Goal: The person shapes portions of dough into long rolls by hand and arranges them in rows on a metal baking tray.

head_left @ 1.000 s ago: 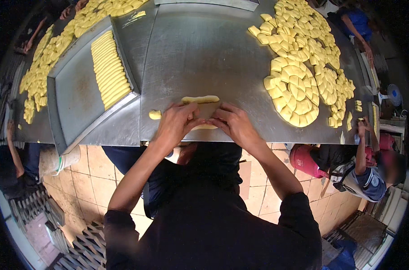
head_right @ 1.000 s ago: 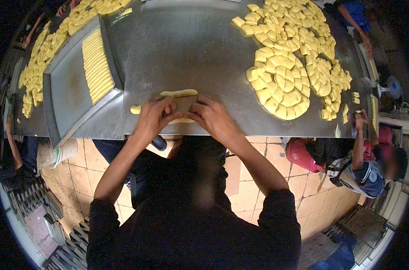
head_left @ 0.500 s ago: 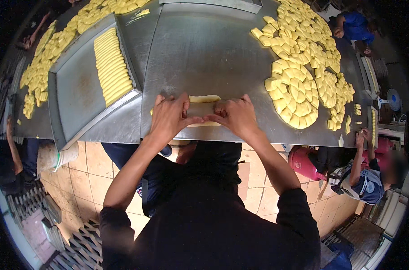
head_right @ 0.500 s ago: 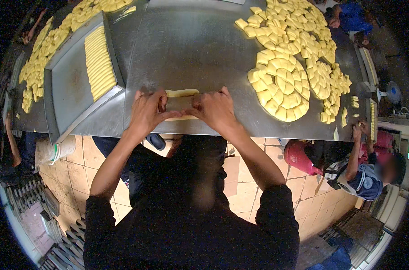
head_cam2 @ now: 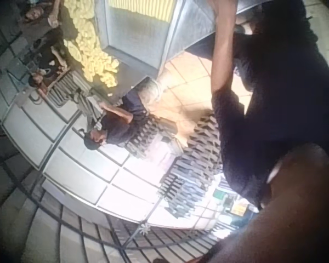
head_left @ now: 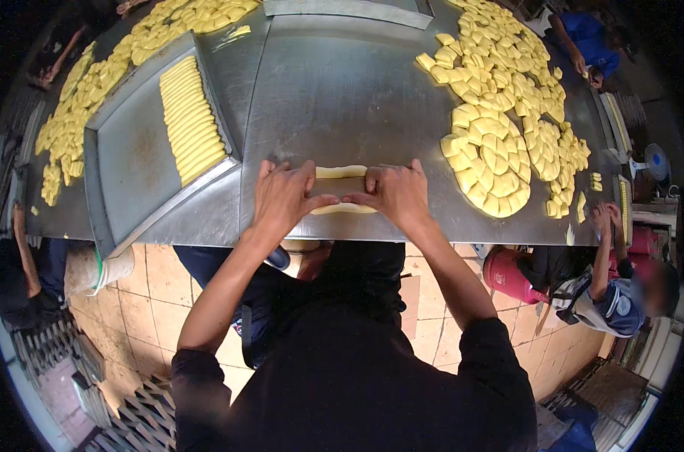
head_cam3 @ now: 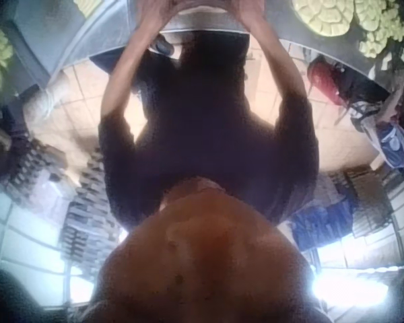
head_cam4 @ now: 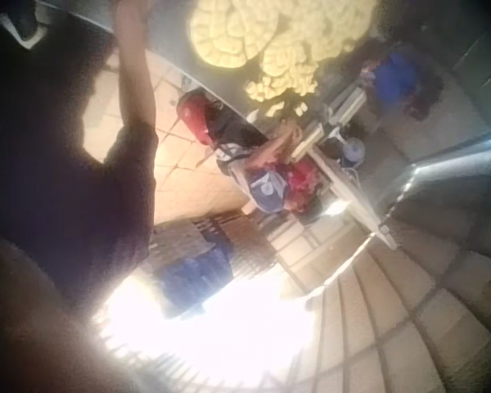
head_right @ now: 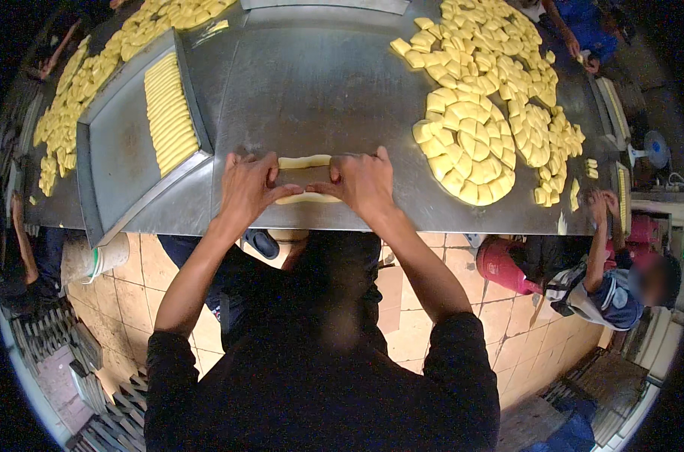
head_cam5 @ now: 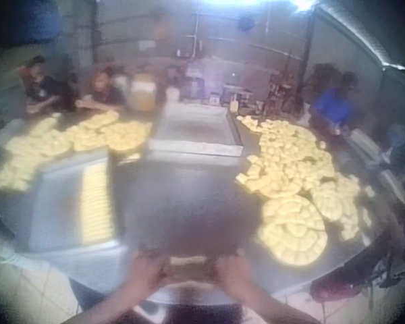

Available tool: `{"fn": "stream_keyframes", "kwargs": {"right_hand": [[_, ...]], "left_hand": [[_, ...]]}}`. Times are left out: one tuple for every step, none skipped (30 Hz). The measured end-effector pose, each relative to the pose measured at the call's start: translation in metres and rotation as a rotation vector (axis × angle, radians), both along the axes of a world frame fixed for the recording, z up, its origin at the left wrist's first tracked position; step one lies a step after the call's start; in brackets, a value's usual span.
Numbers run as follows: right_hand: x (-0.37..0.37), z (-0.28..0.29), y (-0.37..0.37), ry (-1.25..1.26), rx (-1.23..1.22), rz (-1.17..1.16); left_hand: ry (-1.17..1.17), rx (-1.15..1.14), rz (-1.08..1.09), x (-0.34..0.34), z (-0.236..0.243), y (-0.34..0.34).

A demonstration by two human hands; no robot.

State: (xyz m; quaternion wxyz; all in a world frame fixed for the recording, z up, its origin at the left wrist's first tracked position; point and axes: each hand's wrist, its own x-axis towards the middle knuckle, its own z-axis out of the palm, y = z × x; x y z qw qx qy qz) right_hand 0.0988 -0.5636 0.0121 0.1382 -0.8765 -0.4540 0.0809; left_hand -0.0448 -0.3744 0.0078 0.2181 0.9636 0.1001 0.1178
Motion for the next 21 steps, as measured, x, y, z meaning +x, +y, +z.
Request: {"fn": "stream_keyframes", "kwargs": {"right_hand": [[0.002, -0.001, -0.001, -0.002, 0.001, -0.006], [0.004, -0.005, -0.003, 0.019, 0.036, 0.012], [0.007, -0.008, -0.003, 0.041, 0.074, 0.033], [0.009, -0.008, -0.006, 0.04, 0.078, 0.031], [0.011, -0.008, -0.009, 0.094, 0.105, 0.035], [0.012, -0.008, -0.012, 0.149, 0.129, 0.037], [0.011, -0.009, -0.013, 0.149, 0.13, 0.035], [0.01, -0.012, -0.014, 0.108, 0.137, 0.024], [0.009, -0.011, -0.014, 0.067, 0.145, 0.018], [0.009, -0.009, -0.014, 0.068, 0.145, 0.02], [0.01, -0.007, -0.013, 0.016, 0.144, -0.001], [0.011, -0.005, -0.012, -0.035, 0.146, -0.024], [0.012, -0.005, -0.011, -0.033, 0.149, -0.023], [0.013, -0.005, -0.011, 0.007, 0.13, 0.009], [0.014, -0.006, -0.012, 0.046, 0.112, 0.038], [0.015, -0.007, -0.015, 0.048, 0.115, 0.038], [0.013, -0.006, -0.021, 0.26, 0.225, 0.03], [0.011, -0.005, -0.027, 0.469, 0.334, 0.017], [0.004, -0.004, -0.029, 0.47, 0.335, 0.016], [-0.005, -0.002, -0.031, 0.443, 0.406, 0.077], [-0.011, -0.001, -0.033, 0.418, 0.475, 0.14]], "left_hand": [[-0.028, 0.031, -0.002, 0.0, -0.002, 0.001], [-0.03, 0.032, -0.008, -0.001, -0.005, 0.001], [-0.057, 0.019, -0.014, -0.003, -0.005, 0.002], [-0.085, 0.006, -0.02, -0.004, -0.006, 0.003], [-0.085, 0.009, -0.022, -0.008, -0.007, 0.005], [-0.071, -0.016, -0.002, -0.01, -0.003, 0.004], [-0.057, -0.041, 0.018, -0.011, 0.0, 0.004], [-0.055, -0.041, 0.016, -0.01, -0.001, 0.005], [-0.04, -0.019, 0.027, -0.01, 0.0, 0.005], [-0.025, 0.003, 0.039, -0.01, 0.001, 0.006], [-0.024, 0.004, 0.041, -0.01, 0.0, 0.006], [-0.045, 0.034, 0.041, -0.011, -0.003, 0.006], [-0.067, 0.064, 0.041, -0.011, -0.005, 0.007], [-0.065, 0.067, 0.042, -0.013, -0.007, 0.007], [-0.089, 0.005, 0.023, -0.013, -0.007, 0.005], [-0.113, -0.057, 0.005, -0.014, -0.008, 0.003], [-0.111, -0.055, 0.006, -0.018, -0.008, 0.001], [-0.121, -0.223, 0.007, -0.021, -0.004, -0.005], [-0.128, -0.393, 0.012, -0.025, -0.001, -0.012], [-0.082, -0.47, 0.035, -0.03, 0.0, -0.021], [-0.081, -0.472, 0.037, -0.03, 0.0, -0.027]]}}
